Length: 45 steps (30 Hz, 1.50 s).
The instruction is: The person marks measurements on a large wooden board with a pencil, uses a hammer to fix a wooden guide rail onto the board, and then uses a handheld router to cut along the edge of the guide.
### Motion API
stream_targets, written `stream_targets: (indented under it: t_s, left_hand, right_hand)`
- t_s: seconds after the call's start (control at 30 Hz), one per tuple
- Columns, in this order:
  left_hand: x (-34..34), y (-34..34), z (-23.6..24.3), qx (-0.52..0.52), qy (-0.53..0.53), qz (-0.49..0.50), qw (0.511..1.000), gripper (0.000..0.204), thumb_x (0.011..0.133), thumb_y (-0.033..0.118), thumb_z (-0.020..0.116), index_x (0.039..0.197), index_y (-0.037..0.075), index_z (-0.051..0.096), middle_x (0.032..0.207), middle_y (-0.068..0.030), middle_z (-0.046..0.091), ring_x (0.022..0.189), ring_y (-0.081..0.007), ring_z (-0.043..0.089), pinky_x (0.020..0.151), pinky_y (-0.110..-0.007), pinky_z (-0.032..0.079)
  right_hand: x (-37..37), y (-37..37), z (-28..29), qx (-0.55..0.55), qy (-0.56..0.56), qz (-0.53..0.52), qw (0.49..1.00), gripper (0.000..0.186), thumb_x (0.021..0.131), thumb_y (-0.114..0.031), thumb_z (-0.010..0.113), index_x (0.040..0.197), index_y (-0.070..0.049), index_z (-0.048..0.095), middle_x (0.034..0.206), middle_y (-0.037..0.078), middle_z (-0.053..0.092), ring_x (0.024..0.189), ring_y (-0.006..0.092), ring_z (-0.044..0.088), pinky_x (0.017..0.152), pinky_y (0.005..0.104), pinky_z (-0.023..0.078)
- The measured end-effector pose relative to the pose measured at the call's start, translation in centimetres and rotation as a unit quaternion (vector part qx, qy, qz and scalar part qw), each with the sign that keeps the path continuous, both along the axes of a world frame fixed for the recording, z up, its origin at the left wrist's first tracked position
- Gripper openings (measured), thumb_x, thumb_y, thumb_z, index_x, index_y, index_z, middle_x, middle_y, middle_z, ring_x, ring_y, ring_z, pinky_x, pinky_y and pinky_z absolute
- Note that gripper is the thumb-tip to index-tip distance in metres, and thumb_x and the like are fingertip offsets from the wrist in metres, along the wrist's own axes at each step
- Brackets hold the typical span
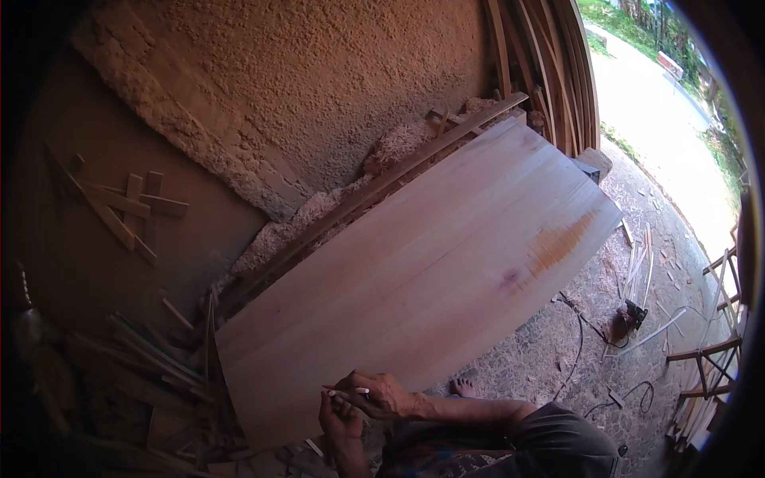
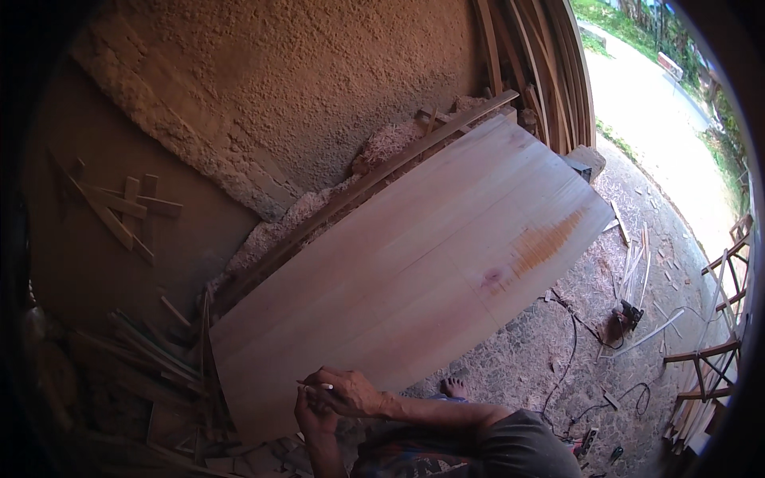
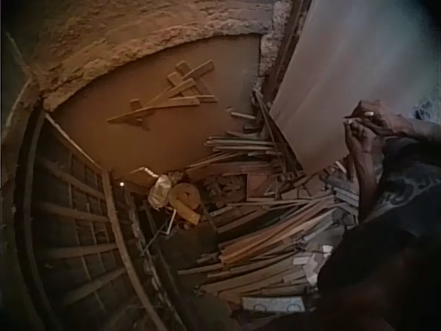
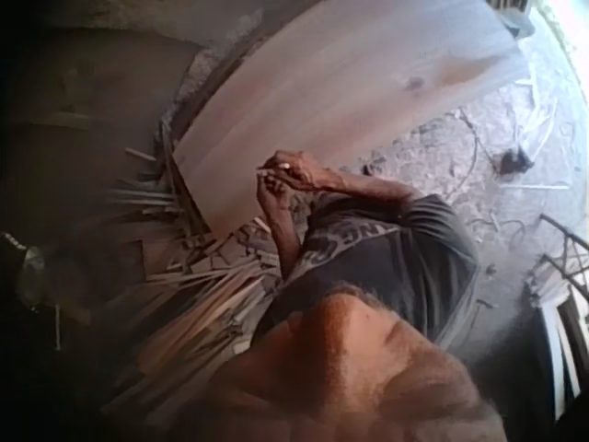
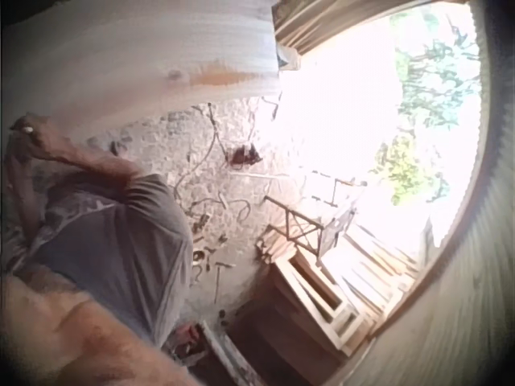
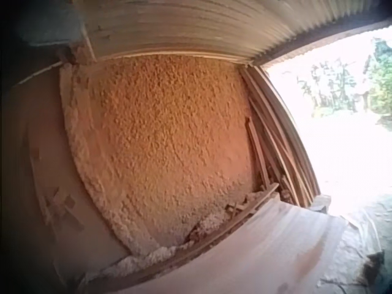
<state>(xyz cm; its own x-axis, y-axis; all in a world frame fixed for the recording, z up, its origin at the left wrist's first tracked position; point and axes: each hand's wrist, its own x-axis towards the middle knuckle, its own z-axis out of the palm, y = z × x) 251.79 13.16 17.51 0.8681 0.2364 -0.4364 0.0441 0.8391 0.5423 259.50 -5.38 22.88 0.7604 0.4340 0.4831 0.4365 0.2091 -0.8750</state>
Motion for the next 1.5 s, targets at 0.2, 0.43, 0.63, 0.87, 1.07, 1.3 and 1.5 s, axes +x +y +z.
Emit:
stream_targets:
  t_s: [0.2,0.43,0.63,0.87,1.07,1.3,1.5]
  left_hand:
    - [0.8,-1.0,1.1,0.024,0.022,0.052,0.998,0.023,0.102,0.031,0.060,0.091,0.011,0.065,0.070,0.0025,0.056,0.053,-0.0092,0.043,0.049,-0.027,0.039]
    - [-0.8,-0.8,1.4,0.023,-0.034,0.089,0.995,0.026,0.101,0.033,0.061,0.092,0.009,0.066,0.071,0.0017,0.058,0.053,-0.0092,0.045,0.050,-0.027,0.039]
    - [-2.1,-0.3,0.5,0.002,-0.059,0.128,0.990,0.024,0.100,0.033,0.062,0.093,0.010,0.066,0.071,0.0023,0.059,0.053,-0.0089,0.046,0.050,-0.027,0.039]
    - [-3.7,-0.2,0.4,-0.017,-0.062,0.178,0.982,0.023,0.099,0.032,0.064,0.092,0.011,0.066,0.072,0.0024,0.061,0.052,-0.0085,0.046,0.049,-0.026,0.039]
    - [-5.7,0.8,0.3,-0.047,-0.072,0.213,0.973,0.021,0.099,0.031,0.064,0.093,0.011,0.065,0.070,0.0017,0.062,0.052,-0.0085,0.045,0.047,-0.025,0.040]
    - [-6.7,1.2,-0.7,-0.058,-0.077,0.195,0.976,0.019,0.102,0.028,0.060,0.095,0.011,0.065,0.074,0.0015,0.061,0.055,-0.0080,0.046,0.050,-0.025,0.040]
    - [-7.3,1.2,-0.8,-0.088,-0.070,0.167,0.980,0.023,0.104,0.029,0.058,0.096,0.009,0.065,0.076,-0.0014,0.061,0.055,-0.0091,0.045,0.051,-0.026,0.039]
  right_hand:
    - [0.4,0.0,1.2,-0.004,0.007,-0.055,0.998,0.012,0.096,-0.007,0.063,0.107,-0.003,0.065,0.097,0.014,0.068,0.082,0.0335,0.070,0.066,0.0396,0.055]
    - [-0.4,1.4,1.3,-0.064,0.006,-0.023,0.998,0.011,0.096,-0.007,0.064,0.105,-0.002,0.064,0.095,0.015,0.067,0.079,0.0335,0.068,0.064,0.0399,0.053]
    - [-0.9,2.5,1.3,-0.092,0.026,0.032,0.995,0.011,0.096,-0.009,0.064,0.105,-0.002,0.064,0.090,0.015,0.067,0.075,0.0331,0.068,0.063,0.0390,0.052]
    - [-1.7,3.9,1.1,-0.097,-0.002,0.073,0.993,0.011,0.095,-0.008,0.065,0.104,-0.003,0.064,0.089,0.014,0.067,0.073,0.0320,0.067,0.062,0.0388,0.052]
    - [-3.0,5.4,0.5,-0.108,-0.024,0.084,0.990,0.010,0.095,-0.007,0.066,0.104,-0.002,0.064,0.088,0.012,0.067,0.071,0.0251,0.066,0.061,0.0342,0.051]
    - [-3.4,5.8,0.7,-0.087,-0.023,0.111,0.990,0.010,0.096,-0.008,0.066,0.103,-0.002,0.065,0.090,0.013,0.068,0.074,0.0276,0.069,0.063,0.0361,0.053]
    - [-3.7,5.9,-0.9,-0.105,-0.049,0.135,0.984,0.015,0.095,-0.010,0.066,0.108,-0.001,0.062,0.096,0.013,0.067,0.084,0.0310,0.071,0.070,0.0379,0.056]
